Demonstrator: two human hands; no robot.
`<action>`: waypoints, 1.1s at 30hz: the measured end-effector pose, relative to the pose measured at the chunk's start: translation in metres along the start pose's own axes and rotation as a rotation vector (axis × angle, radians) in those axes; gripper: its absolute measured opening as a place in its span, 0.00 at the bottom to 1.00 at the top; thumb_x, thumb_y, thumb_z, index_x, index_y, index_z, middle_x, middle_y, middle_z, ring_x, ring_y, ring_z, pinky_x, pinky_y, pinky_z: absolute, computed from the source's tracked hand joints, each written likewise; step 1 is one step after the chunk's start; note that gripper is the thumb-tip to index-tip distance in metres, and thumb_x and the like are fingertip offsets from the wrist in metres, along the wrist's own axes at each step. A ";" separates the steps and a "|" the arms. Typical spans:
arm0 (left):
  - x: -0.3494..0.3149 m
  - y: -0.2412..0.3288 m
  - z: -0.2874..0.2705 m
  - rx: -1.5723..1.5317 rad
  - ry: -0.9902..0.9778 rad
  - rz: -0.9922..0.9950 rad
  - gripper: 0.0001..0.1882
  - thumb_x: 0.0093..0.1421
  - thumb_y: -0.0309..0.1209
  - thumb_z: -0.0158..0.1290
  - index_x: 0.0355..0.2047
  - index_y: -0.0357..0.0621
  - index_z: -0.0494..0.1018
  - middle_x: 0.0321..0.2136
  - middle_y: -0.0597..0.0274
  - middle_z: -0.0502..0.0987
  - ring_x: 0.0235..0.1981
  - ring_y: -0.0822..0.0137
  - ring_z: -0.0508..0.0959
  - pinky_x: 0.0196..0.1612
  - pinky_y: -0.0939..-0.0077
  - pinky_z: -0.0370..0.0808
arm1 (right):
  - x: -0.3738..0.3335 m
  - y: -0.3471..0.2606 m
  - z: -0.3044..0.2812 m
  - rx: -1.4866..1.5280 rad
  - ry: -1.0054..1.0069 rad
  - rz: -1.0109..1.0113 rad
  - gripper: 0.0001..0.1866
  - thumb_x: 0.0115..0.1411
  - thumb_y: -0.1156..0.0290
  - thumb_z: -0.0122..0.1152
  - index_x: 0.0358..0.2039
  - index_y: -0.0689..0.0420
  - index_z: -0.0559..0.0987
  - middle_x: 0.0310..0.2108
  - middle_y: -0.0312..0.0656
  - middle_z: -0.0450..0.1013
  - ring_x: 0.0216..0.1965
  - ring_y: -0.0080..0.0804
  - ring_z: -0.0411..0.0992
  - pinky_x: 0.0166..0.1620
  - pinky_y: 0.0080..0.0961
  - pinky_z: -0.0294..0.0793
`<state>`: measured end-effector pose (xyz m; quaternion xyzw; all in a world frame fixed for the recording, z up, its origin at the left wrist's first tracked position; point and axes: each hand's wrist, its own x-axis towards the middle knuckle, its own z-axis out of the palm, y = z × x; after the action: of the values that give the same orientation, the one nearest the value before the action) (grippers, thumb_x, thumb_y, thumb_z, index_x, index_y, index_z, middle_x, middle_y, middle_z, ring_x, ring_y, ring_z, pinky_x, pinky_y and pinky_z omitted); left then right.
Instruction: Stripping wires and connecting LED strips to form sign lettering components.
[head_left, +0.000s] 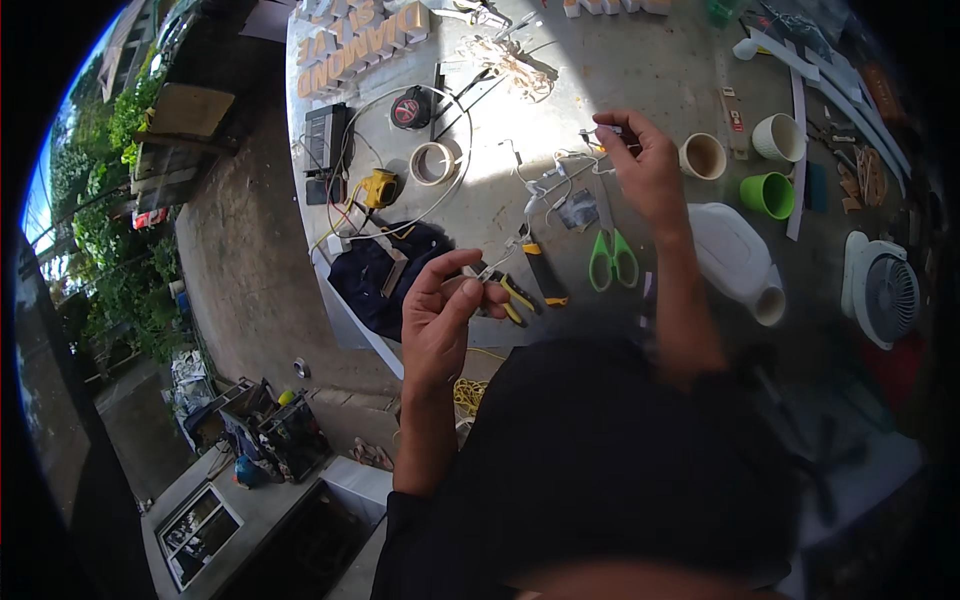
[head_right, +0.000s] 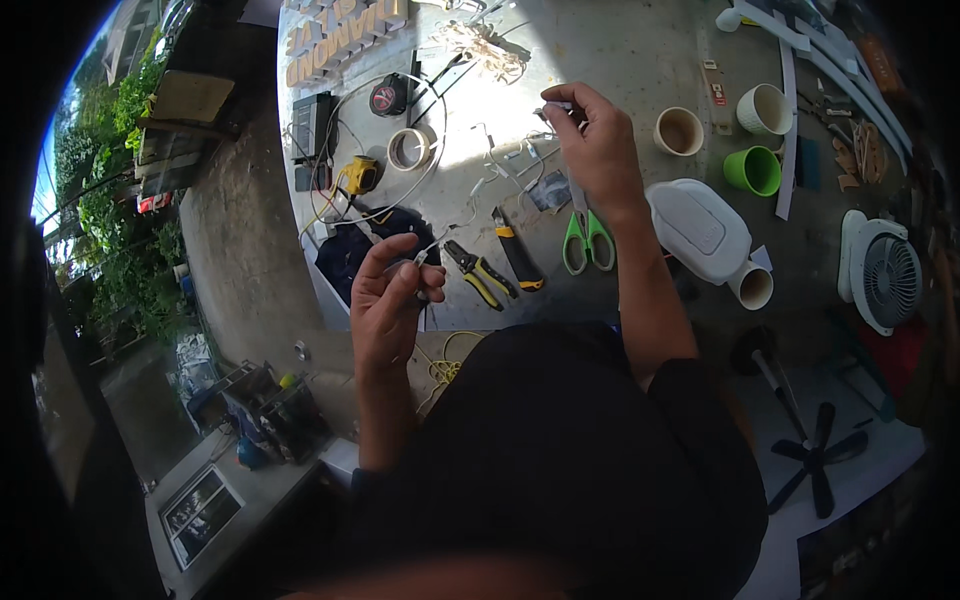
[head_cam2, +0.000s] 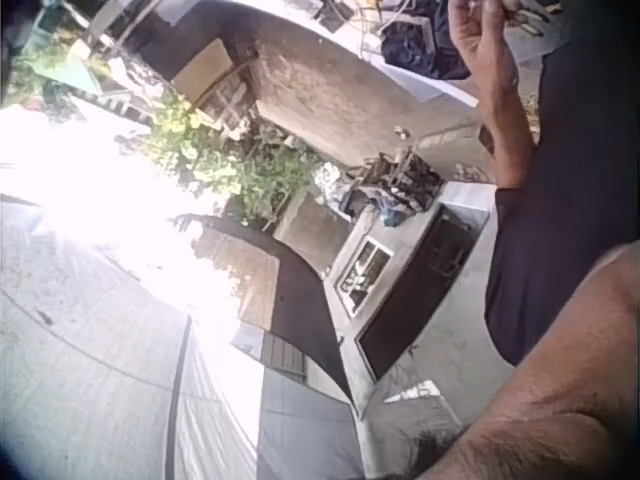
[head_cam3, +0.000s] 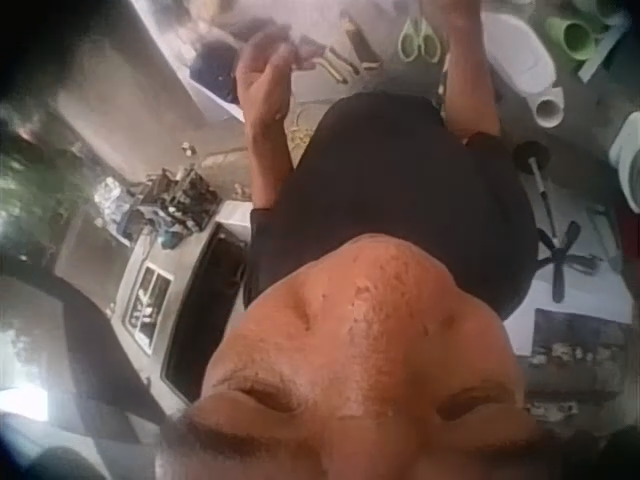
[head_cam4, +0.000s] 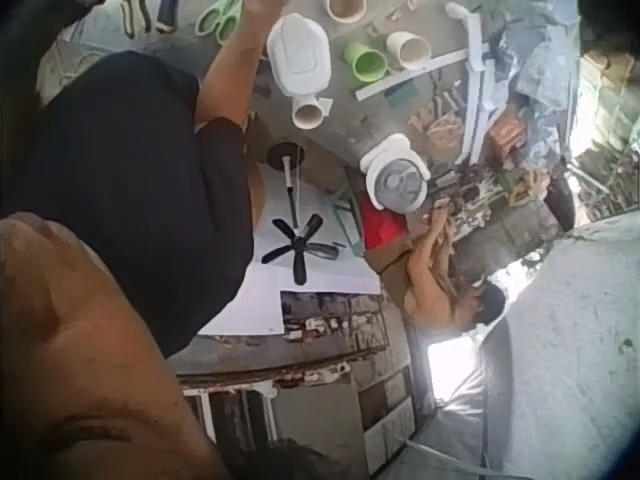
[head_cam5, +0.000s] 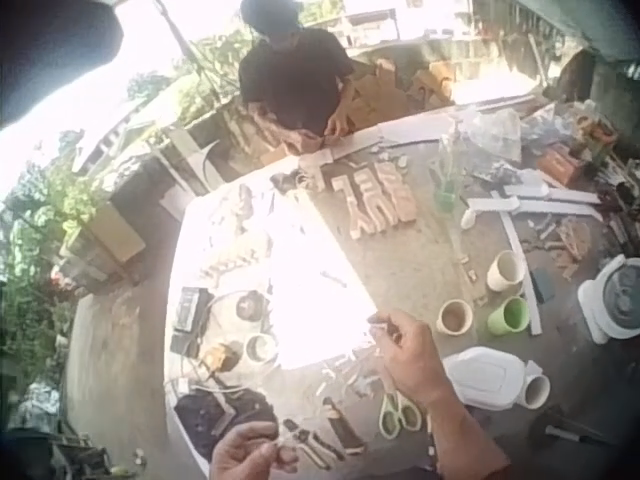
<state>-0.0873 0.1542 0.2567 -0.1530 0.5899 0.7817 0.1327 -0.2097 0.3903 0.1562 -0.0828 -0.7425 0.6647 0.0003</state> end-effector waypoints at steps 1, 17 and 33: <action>0.004 0.006 0.005 -0.067 -0.070 0.013 0.16 0.63 0.26 0.50 0.50 0.32 0.67 0.30 0.51 0.79 0.30 0.67 0.79 0.38 0.74 0.75 | 0.001 0.003 0.001 0.006 0.009 0.002 0.09 0.58 0.72 0.60 0.39 0.61 0.79 0.30 0.40 0.77 0.29 0.19 0.72 0.34 0.18 0.70; 0.014 0.036 0.051 -0.301 -0.225 -0.145 0.15 0.65 0.27 0.47 0.49 0.31 0.67 0.36 0.46 0.78 0.34 0.62 0.80 0.41 0.71 0.76 | 0.015 0.018 0.005 0.080 -0.010 0.023 0.09 0.59 0.72 0.58 0.39 0.62 0.79 0.30 0.38 0.78 0.30 0.20 0.73 0.35 0.18 0.71; 0.060 0.023 0.073 -0.654 -0.061 -0.022 0.10 0.67 0.27 0.40 0.47 0.45 0.66 0.37 0.60 0.72 0.37 0.69 0.74 0.54 0.65 0.69 | -0.033 -0.048 -0.001 -0.057 0.147 -0.550 0.12 0.51 0.76 0.67 0.37 0.60 0.78 0.37 0.43 0.73 0.39 0.35 0.72 0.44 0.27 0.70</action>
<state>-0.1574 0.2197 0.2720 -0.1706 0.3016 0.9324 0.1025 -0.1832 0.3822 0.2077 0.0735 -0.7536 0.6106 0.2321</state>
